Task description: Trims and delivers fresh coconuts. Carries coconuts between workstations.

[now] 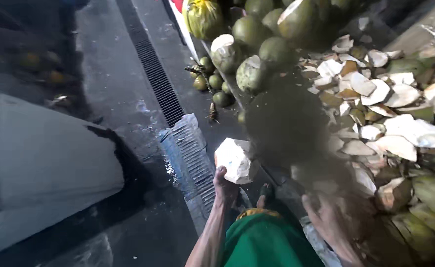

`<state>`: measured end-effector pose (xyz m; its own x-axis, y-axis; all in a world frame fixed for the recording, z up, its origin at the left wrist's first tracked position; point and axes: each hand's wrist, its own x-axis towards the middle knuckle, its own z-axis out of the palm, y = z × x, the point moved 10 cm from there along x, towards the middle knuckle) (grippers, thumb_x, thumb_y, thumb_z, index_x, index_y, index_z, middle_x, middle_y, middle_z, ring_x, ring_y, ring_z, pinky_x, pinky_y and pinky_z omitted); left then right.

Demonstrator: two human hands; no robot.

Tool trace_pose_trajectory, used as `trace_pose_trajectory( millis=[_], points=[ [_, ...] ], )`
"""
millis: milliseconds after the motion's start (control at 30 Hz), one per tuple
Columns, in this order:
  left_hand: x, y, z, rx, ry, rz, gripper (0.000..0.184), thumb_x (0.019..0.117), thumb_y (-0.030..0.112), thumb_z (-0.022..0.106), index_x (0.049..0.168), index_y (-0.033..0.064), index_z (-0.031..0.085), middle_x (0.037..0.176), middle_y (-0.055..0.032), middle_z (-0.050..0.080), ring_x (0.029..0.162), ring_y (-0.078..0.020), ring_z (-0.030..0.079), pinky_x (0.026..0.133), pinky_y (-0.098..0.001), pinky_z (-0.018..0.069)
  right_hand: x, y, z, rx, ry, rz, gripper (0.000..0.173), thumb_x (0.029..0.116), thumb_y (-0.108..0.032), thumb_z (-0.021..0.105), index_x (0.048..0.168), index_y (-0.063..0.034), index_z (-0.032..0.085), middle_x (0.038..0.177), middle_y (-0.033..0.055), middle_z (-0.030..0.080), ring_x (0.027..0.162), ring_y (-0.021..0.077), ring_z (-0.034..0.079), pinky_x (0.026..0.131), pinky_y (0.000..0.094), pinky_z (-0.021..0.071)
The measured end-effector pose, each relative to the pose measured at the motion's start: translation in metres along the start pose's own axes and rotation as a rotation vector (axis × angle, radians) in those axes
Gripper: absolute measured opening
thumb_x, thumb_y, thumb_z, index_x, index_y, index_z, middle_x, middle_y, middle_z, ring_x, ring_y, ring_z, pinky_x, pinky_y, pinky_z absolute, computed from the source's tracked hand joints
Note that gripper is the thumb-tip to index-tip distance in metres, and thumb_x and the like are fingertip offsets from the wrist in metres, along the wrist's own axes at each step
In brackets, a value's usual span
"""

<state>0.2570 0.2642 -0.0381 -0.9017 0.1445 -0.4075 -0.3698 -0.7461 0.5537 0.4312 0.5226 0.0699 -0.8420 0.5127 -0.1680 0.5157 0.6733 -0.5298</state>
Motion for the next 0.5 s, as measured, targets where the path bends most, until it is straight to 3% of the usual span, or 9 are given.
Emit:
trace_pose_trajectory(
  millis=[133,200,300,367,500],
  points=[
    [-0.004,-0.039,0.009,0.041,-0.068,-0.124,0.071,0.0625,0.048,0.089,0.115,0.0092,0.060,0.097,-0.0109,0.074,0.090,-0.0234,0.074,0.078,-0.0466,0.0626,-0.019,0.007,0.032,0.027,-0.032,0.081,0.043,0.0954,-0.039,0.058,0.107,0.0013,0.069,0.080,0.0124,0.070,0.071,0.0237,0.070,0.066,0.0468,0.0593],
    [-0.005,-0.053,0.003,0.083,-0.048,-0.140,0.086,0.0639,0.048,0.087,0.130,0.0095,0.047,0.104,-0.0111,0.072,0.094,-0.0240,0.073,0.080,-0.0477,0.0619,-0.023,0.003,0.035,0.069,-0.028,0.108,0.041,0.0955,-0.038,0.057,0.104,-0.0003,0.070,0.081,0.0104,0.070,0.072,0.0196,0.069,0.068,0.0418,0.0593],
    [-0.007,-0.060,-0.003,0.134,0.066,-0.197,0.108,0.0570,0.050,0.088,0.144,0.0155,0.033,0.109,-0.0109,0.070,0.095,-0.0252,0.072,0.076,-0.0494,0.0621,-0.021,-0.029,0.000,0.154,0.140,-0.002,0.039,0.0962,-0.040,0.056,0.095,-0.0041,0.071,0.075,0.0033,0.067,0.068,0.0074,0.064,0.063,0.0285,0.0568],
    [-0.006,-0.056,0.001,0.195,0.060,-0.144,0.108,0.0608,0.049,0.085,0.146,0.0137,0.029,0.111,-0.0095,0.068,0.096,-0.0225,0.071,0.077,-0.0466,0.0625,-0.019,-0.057,-0.033,0.264,0.282,-0.150,0.036,0.1005,-0.039,0.055,0.095,-0.0062,0.070,0.077,-0.0006,0.067,0.070,-0.0010,0.063,0.065,0.0191,0.0565],
    [-0.008,-0.055,0.002,0.207,0.055,-0.103,0.095,0.0709,0.042,0.078,0.146,0.0129,0.027,0.115,-0.0107,0.066,0.099,-0.0231,0.070,0.081,-0.0474,0.0615,-0.019,-0.076,-0.056,0.334,0.366,-0.272,0.036,0.1046,-0.042,0.053,0.098,-0.0084,0.066,0.074,-0.0030,0.064,0.067,-0.0034,0.062,0.061,0.0169,0.0558]
  ],
)
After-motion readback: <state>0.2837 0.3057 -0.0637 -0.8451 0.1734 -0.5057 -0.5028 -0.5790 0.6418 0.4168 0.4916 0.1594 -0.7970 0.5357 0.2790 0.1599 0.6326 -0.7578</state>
